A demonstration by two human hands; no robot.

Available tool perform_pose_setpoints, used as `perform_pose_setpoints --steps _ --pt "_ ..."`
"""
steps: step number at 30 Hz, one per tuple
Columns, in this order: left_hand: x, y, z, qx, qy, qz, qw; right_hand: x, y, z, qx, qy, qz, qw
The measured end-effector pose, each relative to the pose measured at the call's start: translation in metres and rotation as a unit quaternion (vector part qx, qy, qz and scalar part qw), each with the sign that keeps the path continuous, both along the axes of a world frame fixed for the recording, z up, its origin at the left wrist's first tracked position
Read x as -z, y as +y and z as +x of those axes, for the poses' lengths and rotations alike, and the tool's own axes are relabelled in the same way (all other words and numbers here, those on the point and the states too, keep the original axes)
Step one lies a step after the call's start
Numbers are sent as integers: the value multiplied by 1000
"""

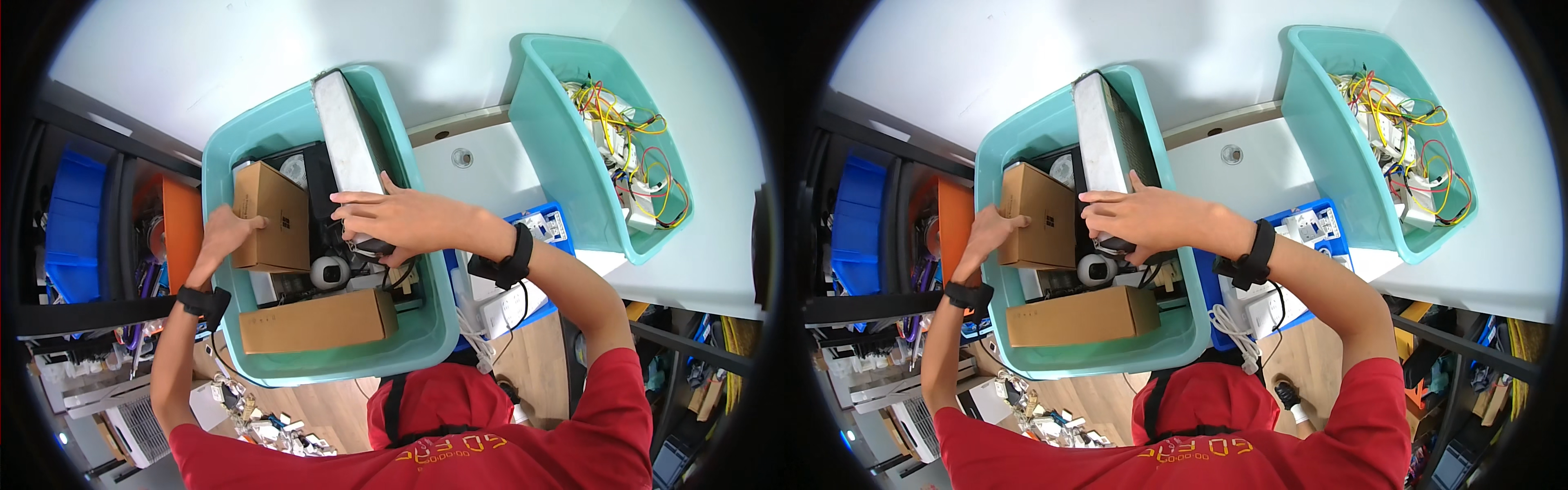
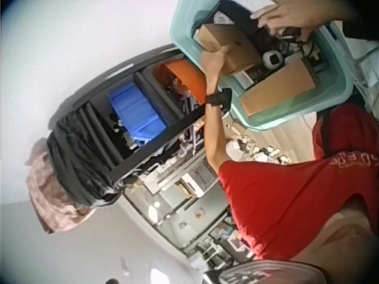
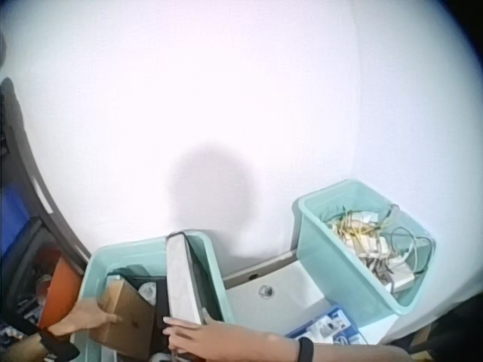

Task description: Organizing electrical components, including power strips and faceplates, into bins and boxes.

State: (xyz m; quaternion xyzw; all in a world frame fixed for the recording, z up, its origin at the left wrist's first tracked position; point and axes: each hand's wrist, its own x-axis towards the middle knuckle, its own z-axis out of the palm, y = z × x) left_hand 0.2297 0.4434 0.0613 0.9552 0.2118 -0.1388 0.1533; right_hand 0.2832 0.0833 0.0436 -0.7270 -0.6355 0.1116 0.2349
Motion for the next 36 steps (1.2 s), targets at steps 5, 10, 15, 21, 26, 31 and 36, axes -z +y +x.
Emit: perform_pose_setpoints --steps 5,10,15,21,26,31,36 --pt "-31 -13 -22 -18 -26 10 999 4 2 3 -3 7 -12 1000" --pt "-35 -4 -38 -33 -47 -58 997 -2 4 2 -6 6 -14 1000" --pt "-16 -9 -45 32 -67 -129 989 -6 2 1 7 18 -18 1000" --pt "36 -17 -54 -149 165 -451 864 -4 2 0 5 12 -24 1000" --pt "72 3 -51 -190 285 -472 812 -1 1 1 -5 24 9 1000" --pt "94 6 -48 -271 319 -537 732 -3 -1 1 14 25 -17 999" --pt "132 22 -45 -201 255 -435 840 -1 1 0 8 32 -16 999"
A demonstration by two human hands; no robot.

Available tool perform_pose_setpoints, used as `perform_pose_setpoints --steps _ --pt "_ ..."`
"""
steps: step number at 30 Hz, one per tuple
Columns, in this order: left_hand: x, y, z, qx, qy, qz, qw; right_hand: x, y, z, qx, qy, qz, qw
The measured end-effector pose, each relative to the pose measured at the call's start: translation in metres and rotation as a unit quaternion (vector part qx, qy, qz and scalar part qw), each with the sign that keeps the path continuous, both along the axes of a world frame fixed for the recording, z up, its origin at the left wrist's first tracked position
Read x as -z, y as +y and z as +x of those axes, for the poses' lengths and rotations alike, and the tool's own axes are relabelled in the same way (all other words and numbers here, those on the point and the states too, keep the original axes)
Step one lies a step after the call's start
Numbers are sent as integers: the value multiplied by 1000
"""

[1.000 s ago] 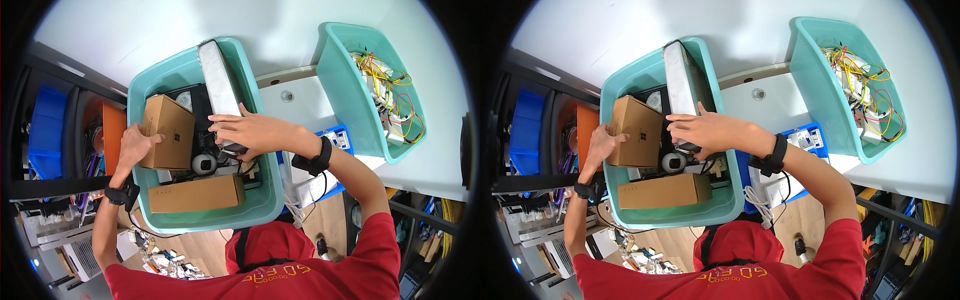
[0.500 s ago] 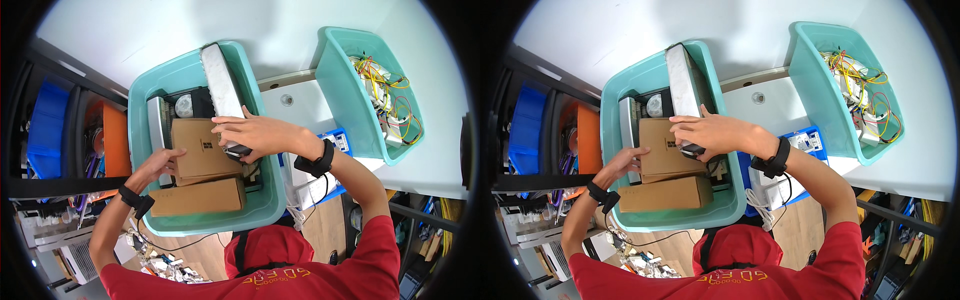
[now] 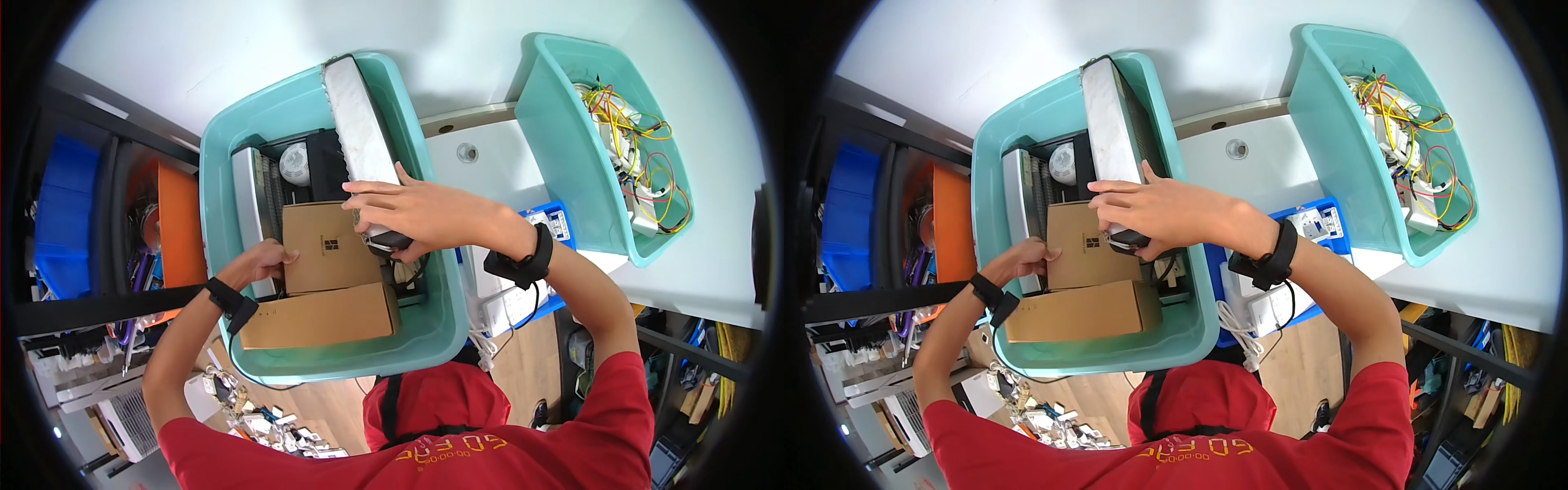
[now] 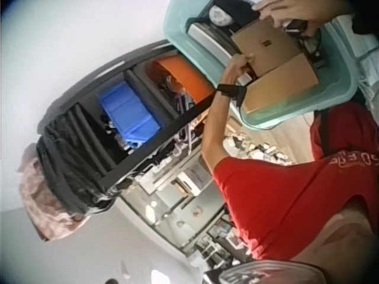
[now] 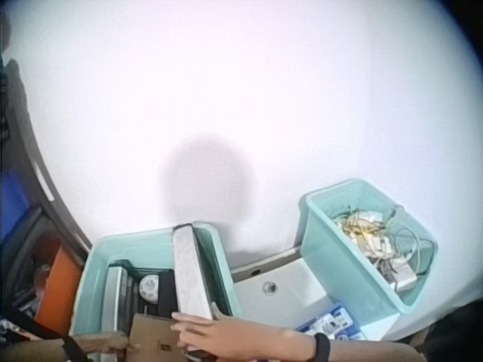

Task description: Organizing electrical components, including power strips and faceplates, into bins and boxes.

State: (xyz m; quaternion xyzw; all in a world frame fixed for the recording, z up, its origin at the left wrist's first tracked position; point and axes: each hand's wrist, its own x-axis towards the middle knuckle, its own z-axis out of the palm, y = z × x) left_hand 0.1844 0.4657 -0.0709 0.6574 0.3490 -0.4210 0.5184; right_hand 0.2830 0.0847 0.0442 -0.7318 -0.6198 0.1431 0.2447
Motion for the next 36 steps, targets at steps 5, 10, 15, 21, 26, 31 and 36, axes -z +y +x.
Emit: perform_pose_setpoints --steps 5,10,15,21,26,31,36 --pt "22 34 -11 116 -82 15 990 2 5 0 -4 -13 30 999" --pt "-6 -1 -8 93 -55 61 992 6 -6 4 6 -8 32 999" --pt "-22 -6 -3 189 -25 127 973 1 -3 2 4 -21 35 999" --pt "0 -14 -24 258 -182 271 909 3 -1 2 5 -39 34 999" --pt "3 -20 -17 365 -122 299 873 2 21 -8 -10 -97 18 995" --pt "-24 -10 -5 342 -110 241 902 16 75 -17 -55 -123 -37 990" --pt "-82 5 -15 365 -221 139 893 28 120 -31 -67 -171 -104 978"
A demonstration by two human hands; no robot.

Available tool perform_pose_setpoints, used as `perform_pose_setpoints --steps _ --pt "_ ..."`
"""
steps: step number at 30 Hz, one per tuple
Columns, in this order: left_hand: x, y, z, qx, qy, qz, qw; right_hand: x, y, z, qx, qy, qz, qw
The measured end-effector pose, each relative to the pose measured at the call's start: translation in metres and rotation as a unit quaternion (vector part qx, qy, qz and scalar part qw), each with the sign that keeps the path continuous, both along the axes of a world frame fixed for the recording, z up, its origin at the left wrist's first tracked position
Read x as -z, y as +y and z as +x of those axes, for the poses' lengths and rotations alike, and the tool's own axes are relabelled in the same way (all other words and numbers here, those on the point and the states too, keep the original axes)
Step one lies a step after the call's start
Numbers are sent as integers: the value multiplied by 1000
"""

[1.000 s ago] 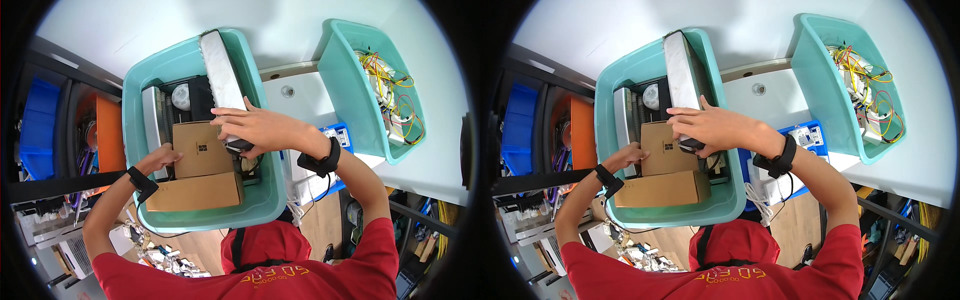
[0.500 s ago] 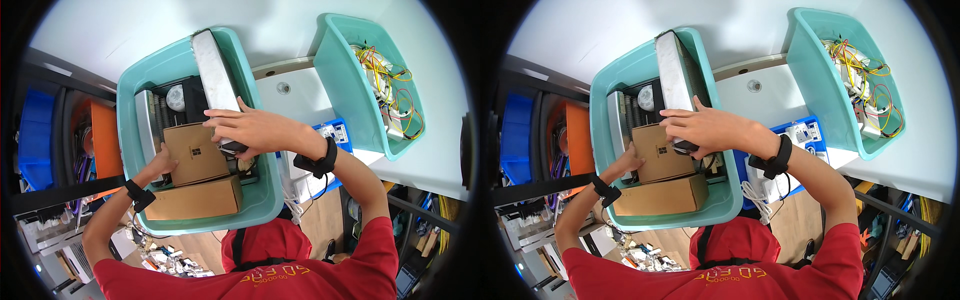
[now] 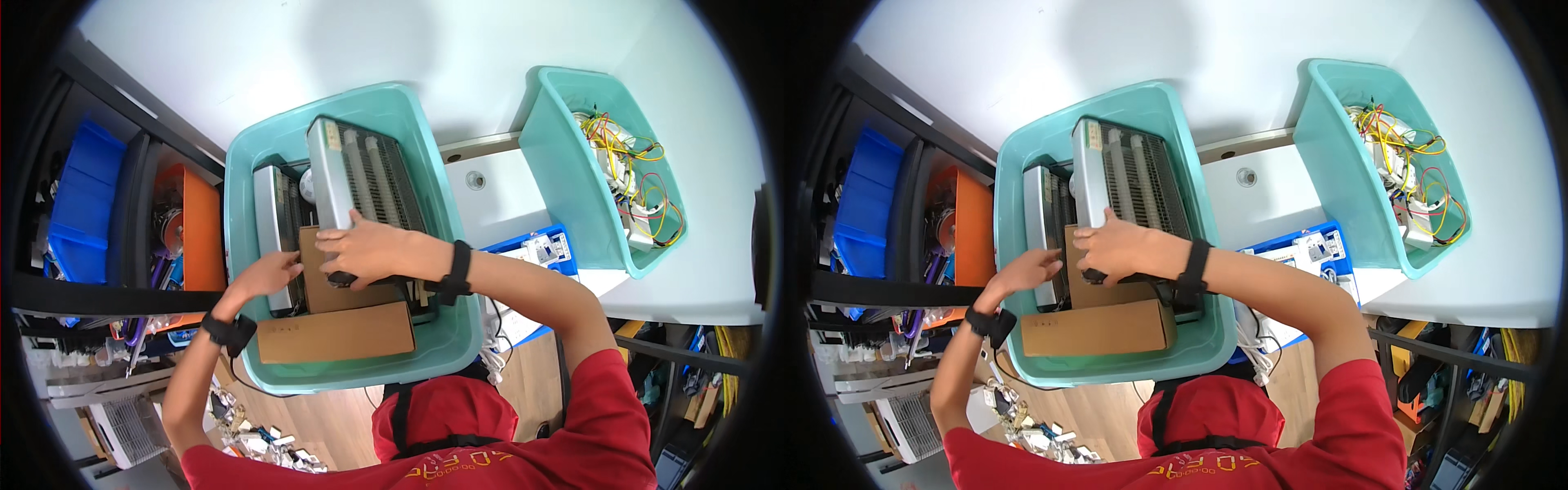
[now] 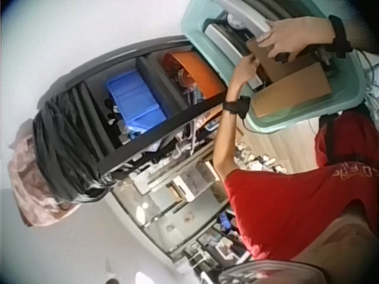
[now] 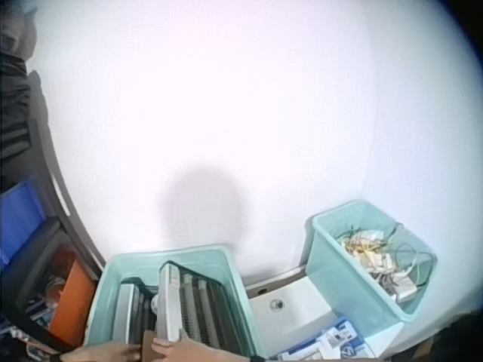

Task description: Organizing electrical components, including power strips and faceplates, into bins and boxes.

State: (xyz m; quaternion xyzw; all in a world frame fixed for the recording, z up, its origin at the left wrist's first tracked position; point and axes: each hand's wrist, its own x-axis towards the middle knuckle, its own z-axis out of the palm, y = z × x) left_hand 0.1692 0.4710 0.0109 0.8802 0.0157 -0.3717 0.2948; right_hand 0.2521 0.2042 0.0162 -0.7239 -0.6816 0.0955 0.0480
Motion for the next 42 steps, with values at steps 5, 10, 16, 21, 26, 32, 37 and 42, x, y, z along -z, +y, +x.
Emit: perform_pose_setpoints --steps 5,10,16,21,26,32,37,42 --pt "-50 -10 -46 -38 -58 -41 997 23 44 -11 -34 -2 -91 995" --pt "-104 -23 -96 -10 -102 -52 993 47 63 -16 -37 47 -134 989" --pt "-123 -42 -143 -46 -149 -78 985 32 40 10 -27 133 -133 982" --pt "-123 -74 -162 -103 -257 -113 954 -1 -31 26 86 89 -85 989" --pt "-128 -115 -186 -95 -297 -116 943 -99 -154 17 232 108 -10 967" --pt "-128 -205 -203 -118 -370 -112 914 -112 -328 -8 359 85 53 928" --pt "-121 -317 -196 -83 -368 -128 917 -92 -446 -49 466 125 50 874" --pt "-44 -433 -177 -96 -266 -157 946 -3 -522 -87 513 210 55 830"
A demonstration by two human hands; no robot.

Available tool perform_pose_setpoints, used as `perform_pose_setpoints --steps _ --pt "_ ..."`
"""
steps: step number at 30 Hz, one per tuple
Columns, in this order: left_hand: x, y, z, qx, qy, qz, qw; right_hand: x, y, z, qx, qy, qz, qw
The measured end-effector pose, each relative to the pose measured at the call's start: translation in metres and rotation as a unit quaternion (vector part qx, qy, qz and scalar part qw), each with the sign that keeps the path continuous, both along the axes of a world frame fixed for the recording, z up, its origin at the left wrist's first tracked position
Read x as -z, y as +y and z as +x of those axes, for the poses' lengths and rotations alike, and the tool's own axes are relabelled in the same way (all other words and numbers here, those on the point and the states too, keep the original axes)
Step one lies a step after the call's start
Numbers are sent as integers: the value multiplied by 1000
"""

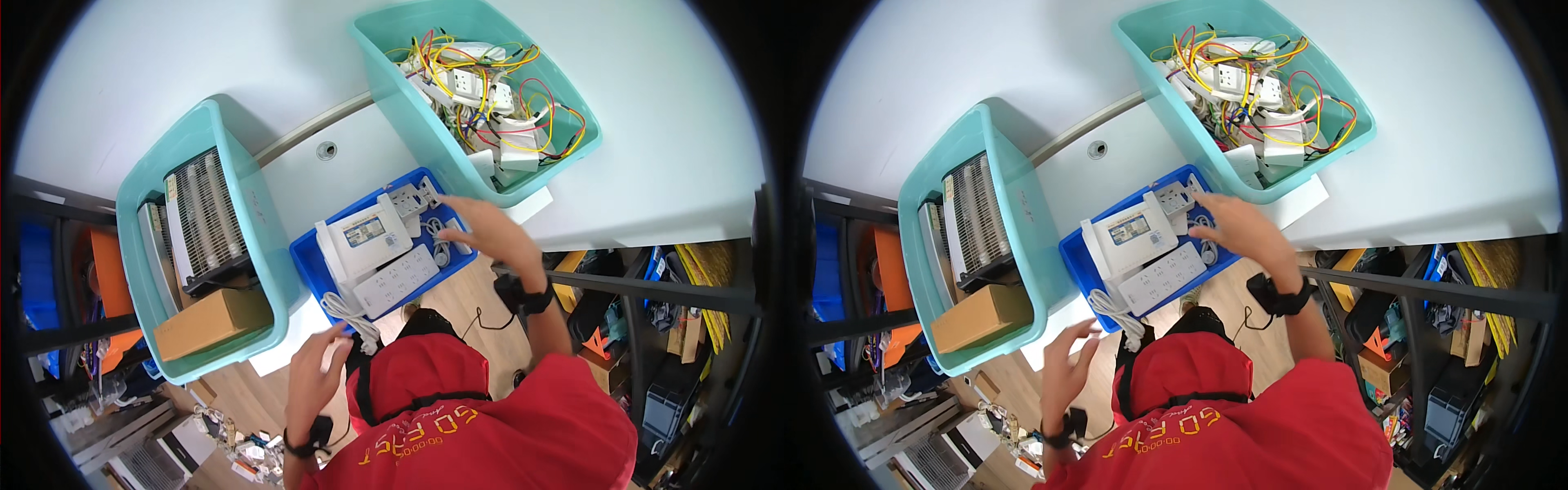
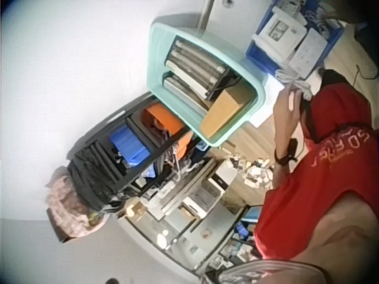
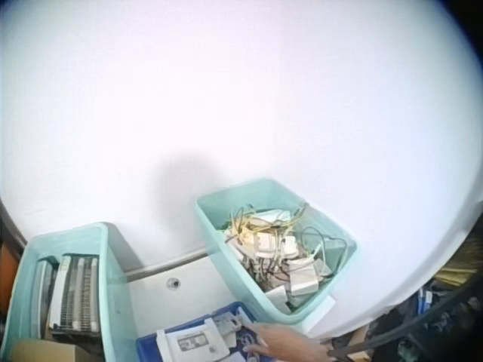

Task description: Organizing electrical components, including power strips and faceplates, into bins and boxes.

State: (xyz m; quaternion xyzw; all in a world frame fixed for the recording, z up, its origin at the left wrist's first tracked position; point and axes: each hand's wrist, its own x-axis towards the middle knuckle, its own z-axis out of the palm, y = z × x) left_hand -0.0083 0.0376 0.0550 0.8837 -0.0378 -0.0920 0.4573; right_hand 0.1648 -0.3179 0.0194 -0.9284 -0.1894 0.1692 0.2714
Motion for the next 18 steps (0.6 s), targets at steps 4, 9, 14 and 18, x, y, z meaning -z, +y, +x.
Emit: perform_pose_setpoints --steps 4,9,14,18 --pt "106 -23 27 -81 62 -51 993 64 -30 -39 15 41 -10 999" --pt "214 -12 25 -156 36 126 979 92 -49 -61 37 128 1 991" --pt "232 -34 42 -205 18 198 958 122 -67 -74 51 98 -12 994" --pt "240 -47 70 -282 51 136 948 138 -62 -83 33 106 3 994"
